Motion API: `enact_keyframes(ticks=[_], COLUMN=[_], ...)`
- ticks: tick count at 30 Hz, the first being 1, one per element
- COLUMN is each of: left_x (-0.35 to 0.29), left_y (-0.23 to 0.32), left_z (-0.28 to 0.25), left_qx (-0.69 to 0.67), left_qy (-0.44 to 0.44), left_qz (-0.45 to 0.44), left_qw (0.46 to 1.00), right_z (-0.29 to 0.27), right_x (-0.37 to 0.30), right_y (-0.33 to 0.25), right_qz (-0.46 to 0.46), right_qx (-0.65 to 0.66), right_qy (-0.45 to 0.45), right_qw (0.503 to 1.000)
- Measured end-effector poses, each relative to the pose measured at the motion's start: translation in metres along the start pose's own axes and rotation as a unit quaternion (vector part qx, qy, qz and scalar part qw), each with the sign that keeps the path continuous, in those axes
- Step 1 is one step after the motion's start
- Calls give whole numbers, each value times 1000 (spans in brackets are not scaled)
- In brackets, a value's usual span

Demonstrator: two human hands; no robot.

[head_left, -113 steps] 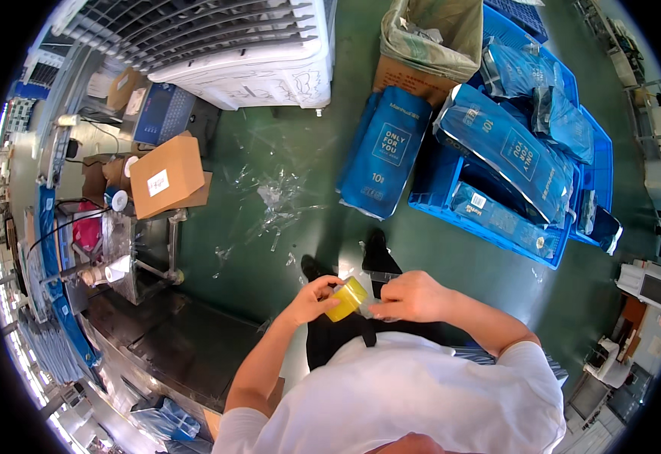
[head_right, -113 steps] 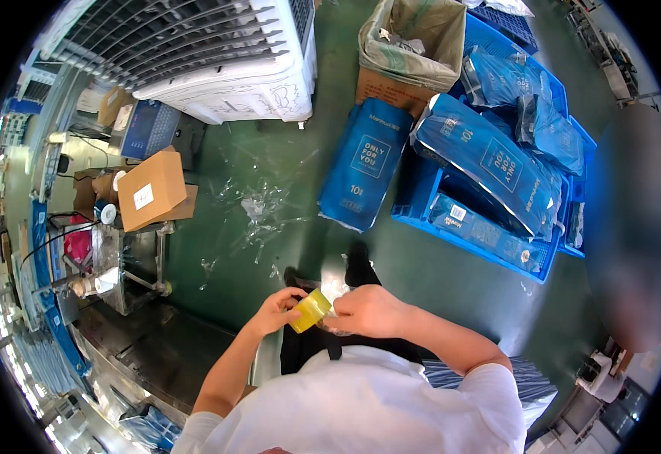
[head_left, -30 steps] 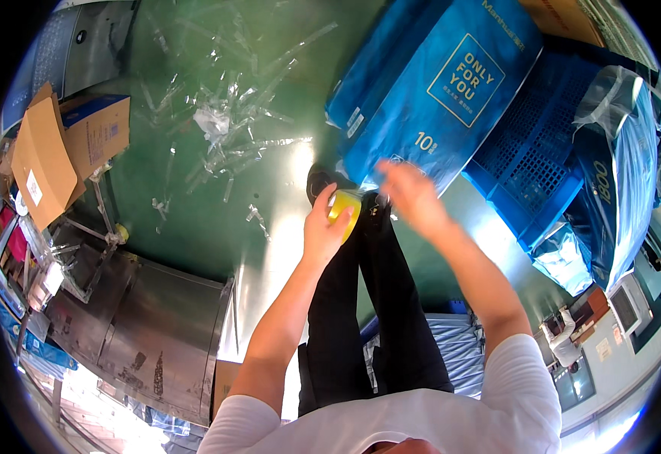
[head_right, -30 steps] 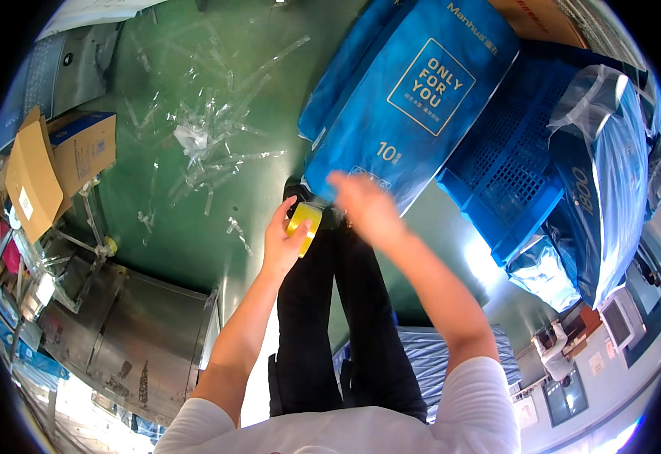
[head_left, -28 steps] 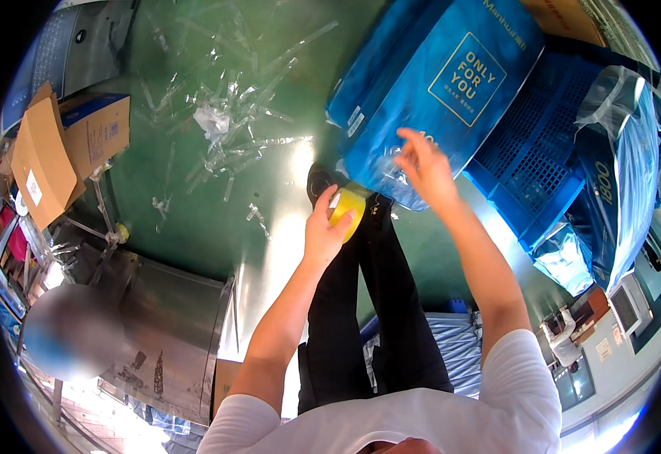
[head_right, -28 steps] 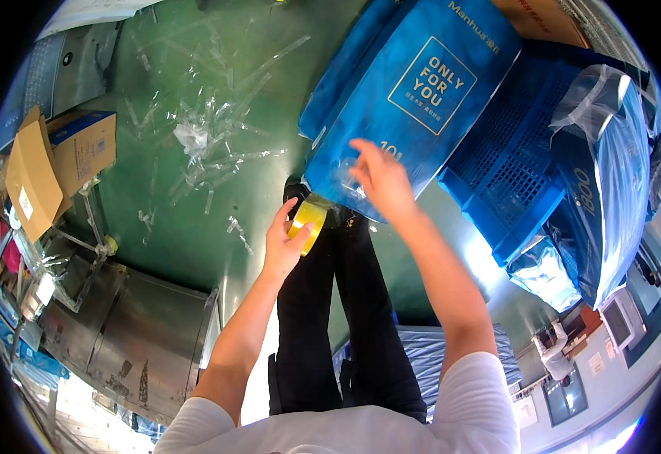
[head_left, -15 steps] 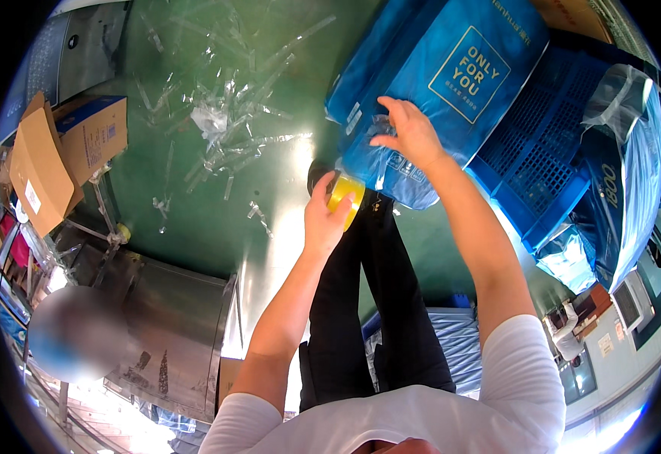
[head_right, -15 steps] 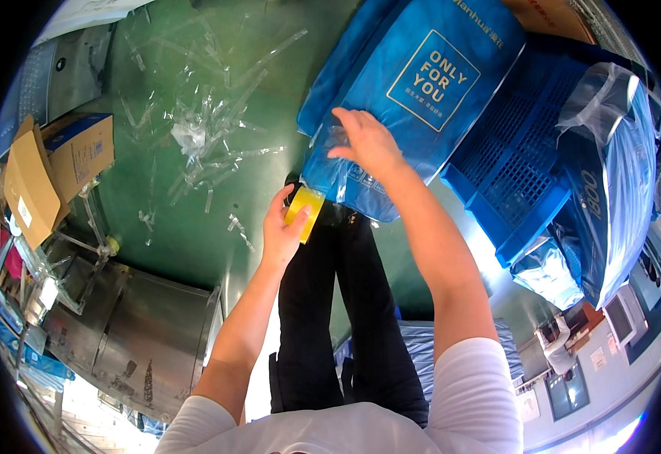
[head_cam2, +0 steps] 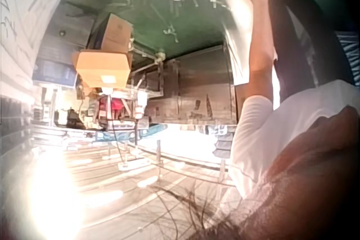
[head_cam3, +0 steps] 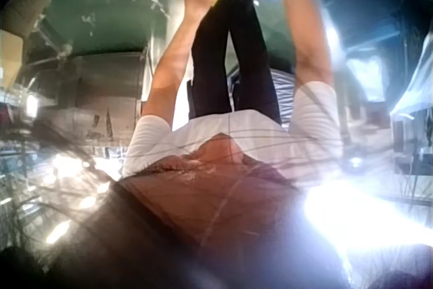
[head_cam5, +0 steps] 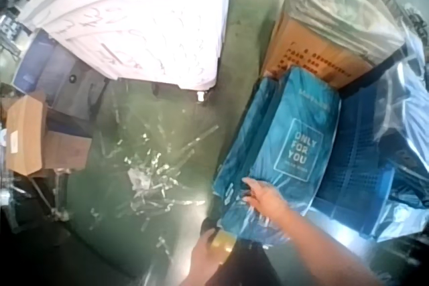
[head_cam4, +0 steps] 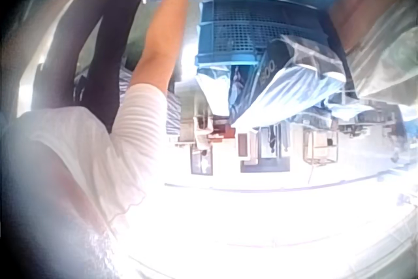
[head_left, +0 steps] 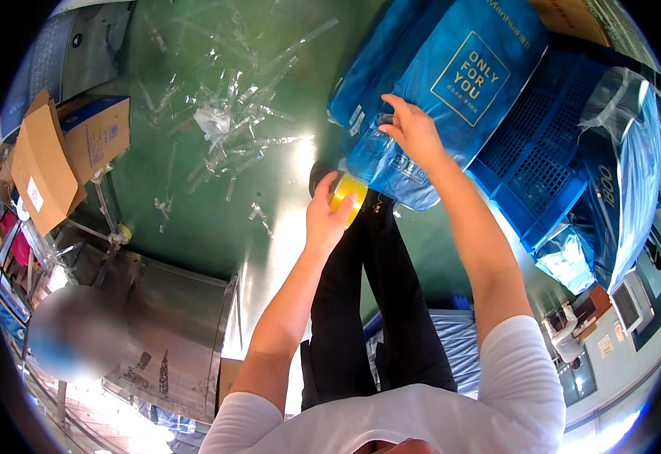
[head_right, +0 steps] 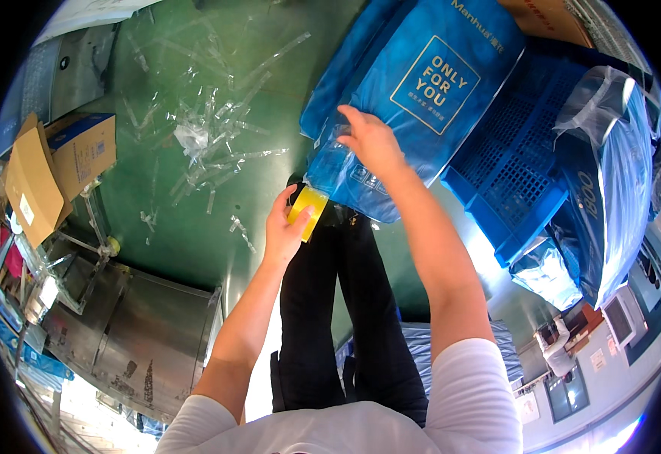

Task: The person tapes blue packages with yellow tape, then places them into a gray shipping bag and seals it. The sealed bag is stacked with other similar bags on a metal table.

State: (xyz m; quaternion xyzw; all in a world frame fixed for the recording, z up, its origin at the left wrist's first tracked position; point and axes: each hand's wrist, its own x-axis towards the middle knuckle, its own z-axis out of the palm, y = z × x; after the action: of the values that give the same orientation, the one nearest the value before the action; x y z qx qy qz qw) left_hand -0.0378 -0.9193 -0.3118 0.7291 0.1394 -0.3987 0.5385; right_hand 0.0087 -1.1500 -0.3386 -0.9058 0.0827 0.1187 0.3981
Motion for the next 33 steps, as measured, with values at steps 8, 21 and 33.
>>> enact_keyframes(ticks=[8, 21, 33], left_x=[-39, -41, -16], left_y=[13, 41, 18], left_z=[-25, -5, 11], left_qx=[-45, 21, 154], left_qy=[-166, -101, 6], left_qz=[31, 83, 64], left_qw=[985, 991, 986], right_z=[1, -47, -4], right_x=[-126, -17, -4], right_y=[-129, 11, 19], right_qz=[-141, 27, -64], right_qx=[199, 45, -28], right_qy=[-141, 97, 102], right_qw=[959, 994, 992])
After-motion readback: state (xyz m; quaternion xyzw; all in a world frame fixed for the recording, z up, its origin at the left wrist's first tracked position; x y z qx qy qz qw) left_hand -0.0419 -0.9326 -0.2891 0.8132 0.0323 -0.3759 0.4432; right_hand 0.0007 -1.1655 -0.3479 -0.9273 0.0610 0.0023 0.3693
